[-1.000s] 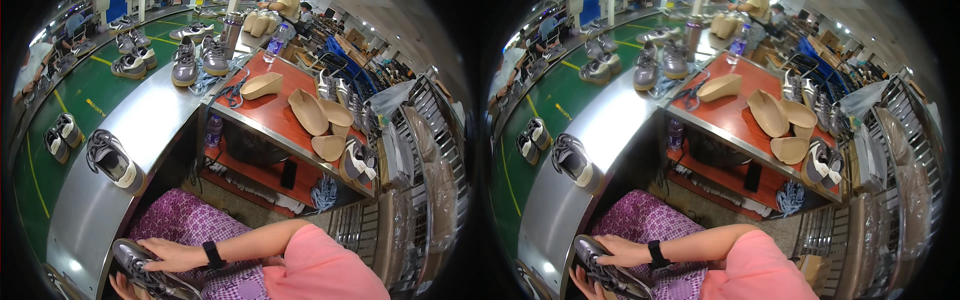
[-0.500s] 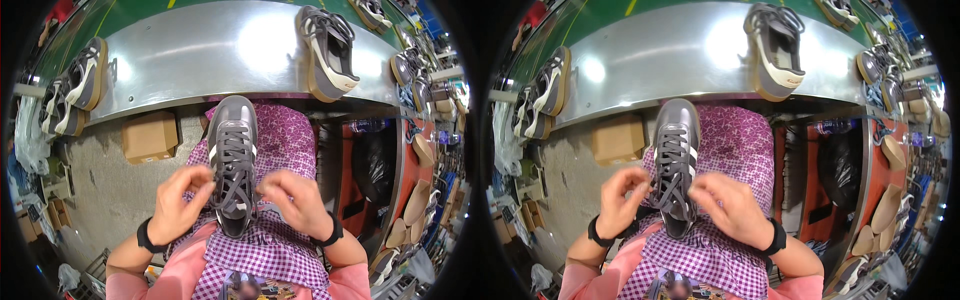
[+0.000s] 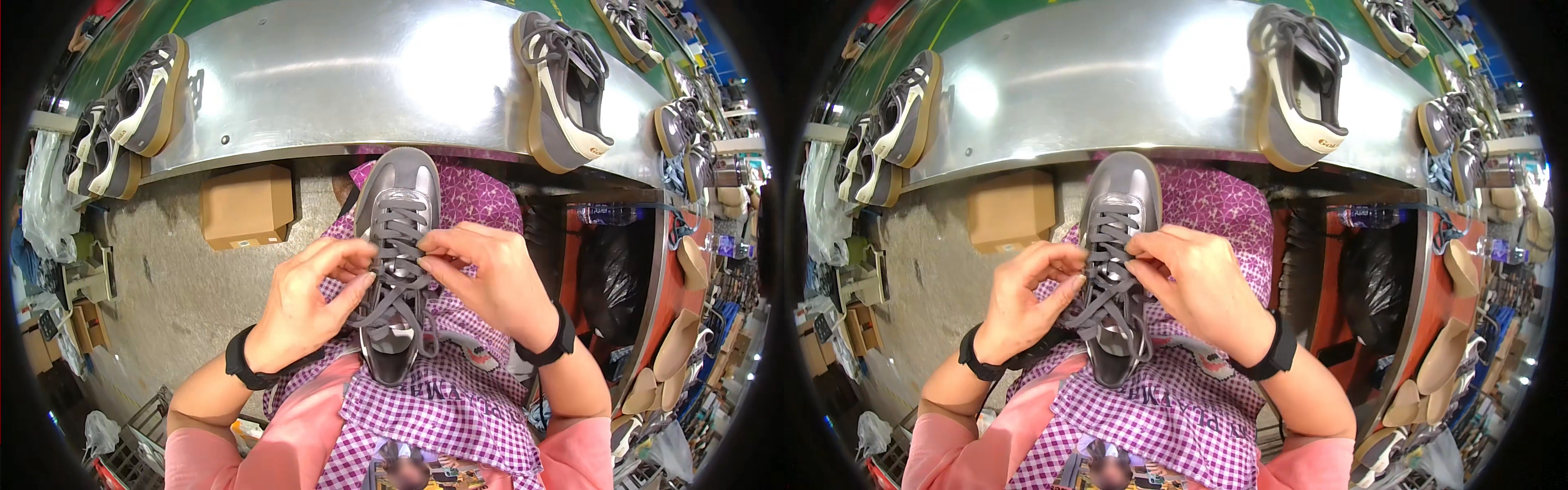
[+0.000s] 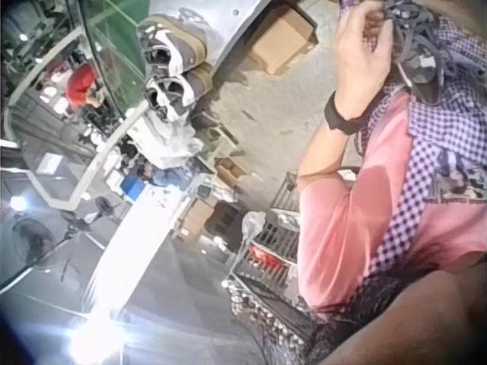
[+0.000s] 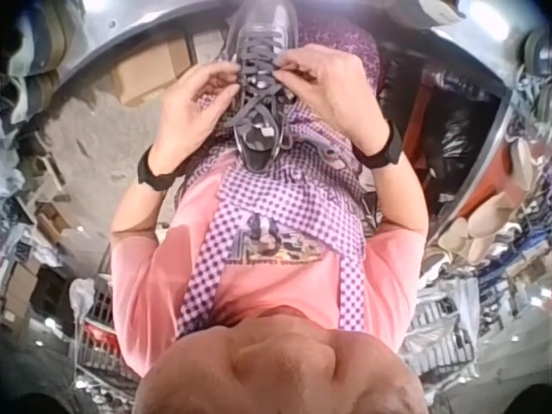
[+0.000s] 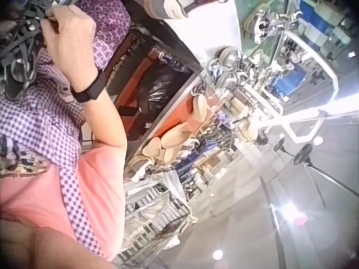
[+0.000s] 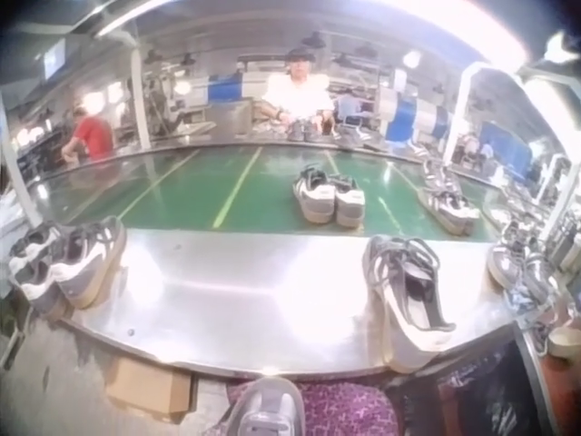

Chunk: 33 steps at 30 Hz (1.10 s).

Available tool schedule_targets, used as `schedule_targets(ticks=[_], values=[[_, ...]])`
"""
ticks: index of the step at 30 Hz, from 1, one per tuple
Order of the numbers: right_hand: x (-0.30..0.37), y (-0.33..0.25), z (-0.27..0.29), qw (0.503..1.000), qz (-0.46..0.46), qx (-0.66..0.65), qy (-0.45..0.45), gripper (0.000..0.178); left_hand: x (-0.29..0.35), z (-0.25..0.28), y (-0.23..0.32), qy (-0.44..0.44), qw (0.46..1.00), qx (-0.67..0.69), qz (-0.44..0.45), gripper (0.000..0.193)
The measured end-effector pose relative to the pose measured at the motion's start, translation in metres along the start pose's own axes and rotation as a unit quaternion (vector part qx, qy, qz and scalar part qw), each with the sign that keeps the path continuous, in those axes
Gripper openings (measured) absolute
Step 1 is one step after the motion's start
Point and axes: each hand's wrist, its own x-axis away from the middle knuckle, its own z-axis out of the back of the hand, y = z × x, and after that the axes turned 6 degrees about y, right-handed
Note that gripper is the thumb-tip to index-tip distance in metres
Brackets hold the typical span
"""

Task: Insert and arrange laces in athletic shoes on a manufacturing assembly line.

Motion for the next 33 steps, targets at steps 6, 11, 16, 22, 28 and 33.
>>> schedule_targets(ticks=[6, 11, 16, 22, 28, 33], values=[[-0.025, 0.003, 0.006, 0.991, 0.035, 0.020, -0.127, 0.013, -0.005, -0.003, 0.007, 0.006, 0.975, -0.155, -0.160, 0.030], [-0.006, -0.004, -0.006, 0.943, 0.218, 0.250, 0.031, 0.020, -0.012, -0.011, 0.018, -0.001, 0.962, -0.205, -0.182, 0.030], [0.020, -0.013, -0.007, 0.895, 0.246, 0.371, -0.003, 0.028, -0.032, 0.013, 0.022, -0.148, 0.987, -0.016, 0.052, 0.024], [0.039, -0.011, -0.012, 0.989, 0.044, 0.131, 0.049, 0.017, -0.039, 0.031, 0.021, -0.222, 0.957, 0.087, 0.167, 0.025], [0.018, -0.006, -0.008, 0.999, -0.044, 0.000, 0.025, 0.018, -0.029, 0.018, 0.020, -0.107, 0.990, -0.081, -0.037, 0.030], [0.010, -0.008, -0.006, 0.990, -0.129, -0.047, -0.032, 0.017, -0.021, 0.008, 0.018, -0.097, 0.990, -0.089, -0.050, 0.025]])
